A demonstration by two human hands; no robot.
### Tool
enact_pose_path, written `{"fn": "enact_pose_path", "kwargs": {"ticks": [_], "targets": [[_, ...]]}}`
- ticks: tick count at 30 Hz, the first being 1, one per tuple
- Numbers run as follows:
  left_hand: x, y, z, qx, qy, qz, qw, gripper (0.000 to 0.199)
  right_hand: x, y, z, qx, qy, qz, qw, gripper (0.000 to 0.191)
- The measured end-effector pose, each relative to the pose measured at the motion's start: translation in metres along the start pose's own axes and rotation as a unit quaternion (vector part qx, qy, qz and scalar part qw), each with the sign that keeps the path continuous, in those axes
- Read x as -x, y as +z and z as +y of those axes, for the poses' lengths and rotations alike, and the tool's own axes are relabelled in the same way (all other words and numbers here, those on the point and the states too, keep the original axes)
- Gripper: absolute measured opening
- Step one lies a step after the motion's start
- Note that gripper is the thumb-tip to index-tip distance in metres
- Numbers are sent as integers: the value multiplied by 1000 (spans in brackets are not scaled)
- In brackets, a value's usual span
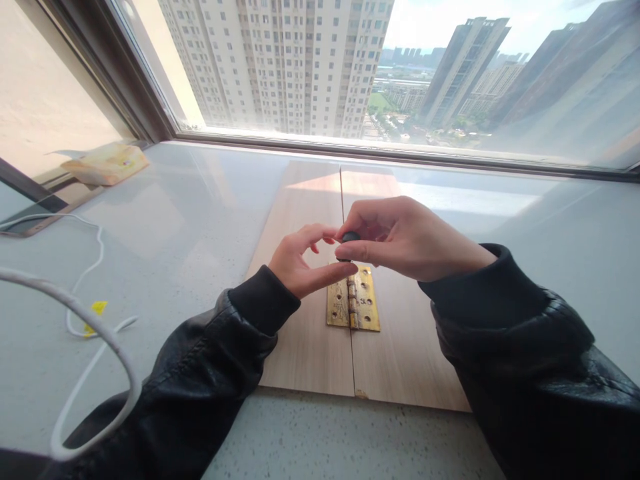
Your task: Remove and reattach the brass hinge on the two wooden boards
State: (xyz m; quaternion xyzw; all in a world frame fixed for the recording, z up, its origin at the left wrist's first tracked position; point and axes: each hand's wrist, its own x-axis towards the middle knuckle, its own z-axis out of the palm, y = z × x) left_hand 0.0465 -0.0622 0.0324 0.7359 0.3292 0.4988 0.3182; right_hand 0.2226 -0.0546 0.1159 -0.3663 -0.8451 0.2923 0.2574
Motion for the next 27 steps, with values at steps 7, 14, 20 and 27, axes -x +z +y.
{"fn": "enact_pose_path", "kwargs": {"ticks": [7, 14, 20, 27], "targets": [[-4, 2, 8, -41, 27, 6, 999, 19, -4, 7, -1, 85, 11, 77, 993, 44], [-2, -4, -1, 2, 19, -59, 998, 19, 0, 0, -4, 33, 3, 15, 999, 18], [-3, 3, 10, -67, 23, 37, 997, 29, -3, 4, -9, 99, 15, 27, 995, 32], [-2, -2, 0, -30, 29, -24, 999, 20, 1, -1, -12, 66, 21, -28, 997, 23]]}}
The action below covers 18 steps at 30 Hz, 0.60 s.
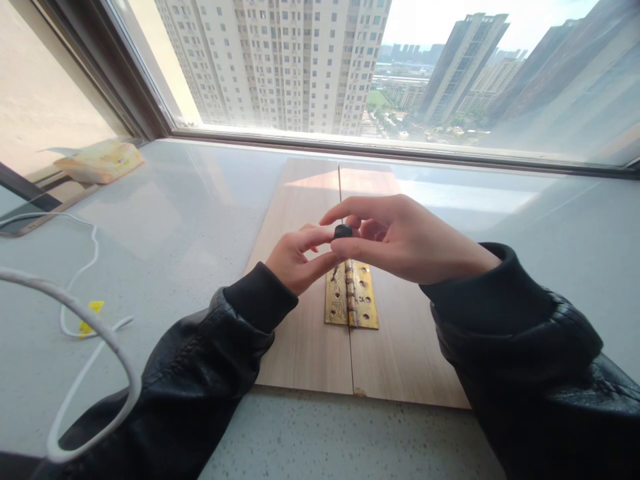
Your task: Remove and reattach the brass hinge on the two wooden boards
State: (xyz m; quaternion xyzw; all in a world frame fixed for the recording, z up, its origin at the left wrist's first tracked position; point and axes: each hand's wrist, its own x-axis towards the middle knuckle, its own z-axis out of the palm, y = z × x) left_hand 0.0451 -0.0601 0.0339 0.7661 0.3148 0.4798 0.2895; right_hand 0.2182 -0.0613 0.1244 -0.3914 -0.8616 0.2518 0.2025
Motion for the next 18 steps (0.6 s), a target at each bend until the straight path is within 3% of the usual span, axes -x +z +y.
{"fn": "enact_pose_path", "kwargs": {"ticks": [2, 4, 6, 7, 9, 12, 13, 16, 18], "targets": [[-1, -5, 0, -31, 4, -7, 999, 21, 1, -1, 2, -10, 6, -1, 1000, 16], [-2, -10, 8, -100, 29, 34, 994, 25, 1, -1, 5, -9, 7, 6, 1000, 14], [1, -14, 24, -179, 103, 108, 972, 25, 1, 0, 7, 4, 6, 23, 1000, 20], [5, -13, 33, -208, 154, 116, 959, 23, 1, 0, 9, 15, 8, 35, 999, 25], [18, -4, 52, -214, 220, 46, 951, 26, 1, 0, 10, 45, 24, 67, 996, 37], [47, 25, 70, -194, 292, -124, 928, 32, 1, 0, 10, 82, 40, 86, 992, 43], [57, 36, 72, -204, 285, -168, 921, 28, 1, 0, 10, 92, 39, 85, 991, 42], [75, 60, 65, -214, 289, -154, 920, 19, 1, 0, 7, 102, 18, 73, 992, 28], [79, 65, 57, -218, 292, -145, 920, 17, 2, 0, 5, 91, 1, 64, 994, 20]]}}
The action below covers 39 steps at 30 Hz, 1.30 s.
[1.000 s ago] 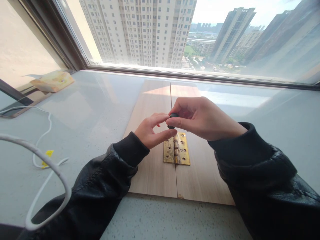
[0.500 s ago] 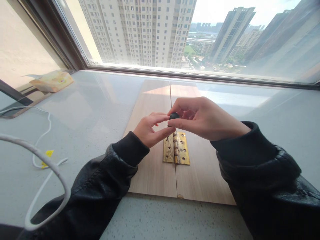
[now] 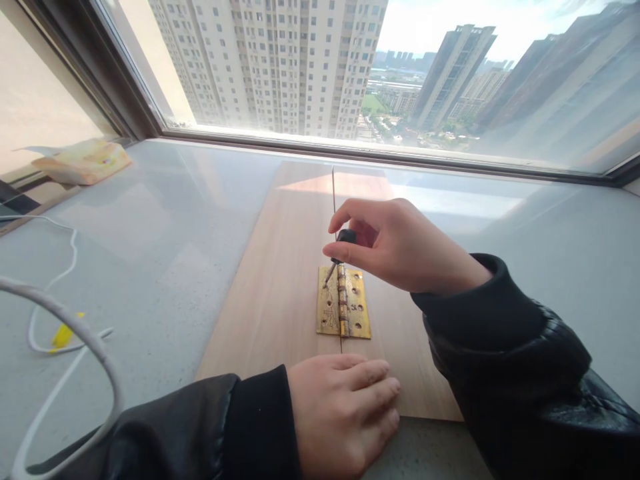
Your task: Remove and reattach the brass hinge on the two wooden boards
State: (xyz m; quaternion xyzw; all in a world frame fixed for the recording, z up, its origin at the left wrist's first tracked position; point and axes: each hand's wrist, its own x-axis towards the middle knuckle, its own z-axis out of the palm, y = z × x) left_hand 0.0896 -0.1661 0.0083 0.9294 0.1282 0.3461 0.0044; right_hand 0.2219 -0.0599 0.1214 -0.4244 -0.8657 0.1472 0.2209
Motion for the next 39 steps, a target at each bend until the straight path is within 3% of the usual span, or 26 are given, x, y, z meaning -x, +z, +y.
{"fn": "enact_pose_path", "kwargs": {"ticks": [7, 15, 22, 25, 29, 33, 39], "targets": [[9, 4, -9, -13, -18, 18, 1000, 14, 1, -4, -7, -40, -17, -85, 995, 21], [6, 8, -4, -6, -35, 28, 999, 14, 1, -5, -11, -27, -28, -89, 995, 10], [5, 5, -4, 0, -34, 21, 999, 17, -2, 4, -6, 30, 9, 2, 1000, 45], [3, 12, 3, -17, -43, 22, 999, 17, -3, 7, -4, 70, 22, 8, 997, 42], [0, 24, 11, -43, -64, -12, 997, 21, -2, 7, -5, 73, 19, 1, 997, 19], [-1, 23, 9, -23, -51, -51, 997, 19, 3, 1, -8, 25, -5, -42, 999, 22], [3, 18, 3, 4, -38, -28, 999, 16, 5, -9, -9, -6, -13, -114, 993, 19]]}}
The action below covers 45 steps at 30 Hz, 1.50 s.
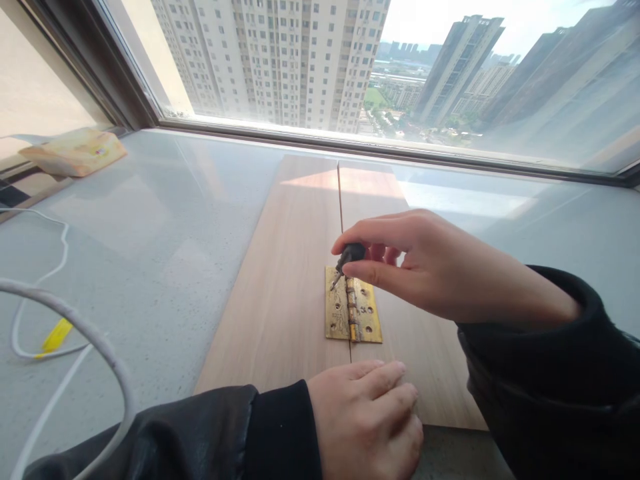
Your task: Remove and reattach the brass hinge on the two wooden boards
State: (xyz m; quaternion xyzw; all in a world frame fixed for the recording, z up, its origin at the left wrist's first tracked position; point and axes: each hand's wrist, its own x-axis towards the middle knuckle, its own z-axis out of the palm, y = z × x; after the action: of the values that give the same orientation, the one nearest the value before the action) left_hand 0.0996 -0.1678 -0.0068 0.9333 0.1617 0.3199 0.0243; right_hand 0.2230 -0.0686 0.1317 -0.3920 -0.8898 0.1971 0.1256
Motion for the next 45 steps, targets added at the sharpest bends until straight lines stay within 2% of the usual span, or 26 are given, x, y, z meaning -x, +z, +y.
{"fn": "enact_pose_path", "kwargs": {"ticks": [3, 7, 11, 18, 21, 24, 28, 31, 36, 41, 45], "targets": [[1, 1, 0, 5, -6, 5, 1000, 17, -2, 1, 1, 2, -15, 5, 1000, 17], [1, -1, -2, 19, -18, 54, 998, 17, -6, 6, 2, 4, -12, 13, 1000, 17], [3, -4, -4, 16, -12, 26, 999, 19, -8, 10, 2, 10, 10, 41, 999, 23], [1, -3, -5, 14, -12, 52, 998, 19, -11, 15, 2, 49, 47, 98, 993, 44], [0, -3, -4, 14, -13, 49, 999, 20, -12, 18, 1, 59, 55, 110, 991, 46], [2, -3, -4, 15, -13, 31, 999, 21, -13, 22, 1, 71, 62, 121, 988, 41], [8, -4, -7, 42, 1, -25, 999, 22, -12, 23, 1, 44, 40, 102, 993, 18], [14, -5, -10, 67, 10, -52, 996, 22, -9, 19, 2, 5, 25, 78, 997, 24], [18, -9, -13, 78, -10, -86, 993, 23, -5, 8, 4, -46, 23, 19, 999, 27], [16, -18, -17, 116, 2, -138, 984, 29, -6, 6, 8, -74, 34, 14, 997, 22], [15, -19, -20, 126, 11, -156, 980, 30, -7, 7, 9, -62, 33, 34, 997, 18]]}}
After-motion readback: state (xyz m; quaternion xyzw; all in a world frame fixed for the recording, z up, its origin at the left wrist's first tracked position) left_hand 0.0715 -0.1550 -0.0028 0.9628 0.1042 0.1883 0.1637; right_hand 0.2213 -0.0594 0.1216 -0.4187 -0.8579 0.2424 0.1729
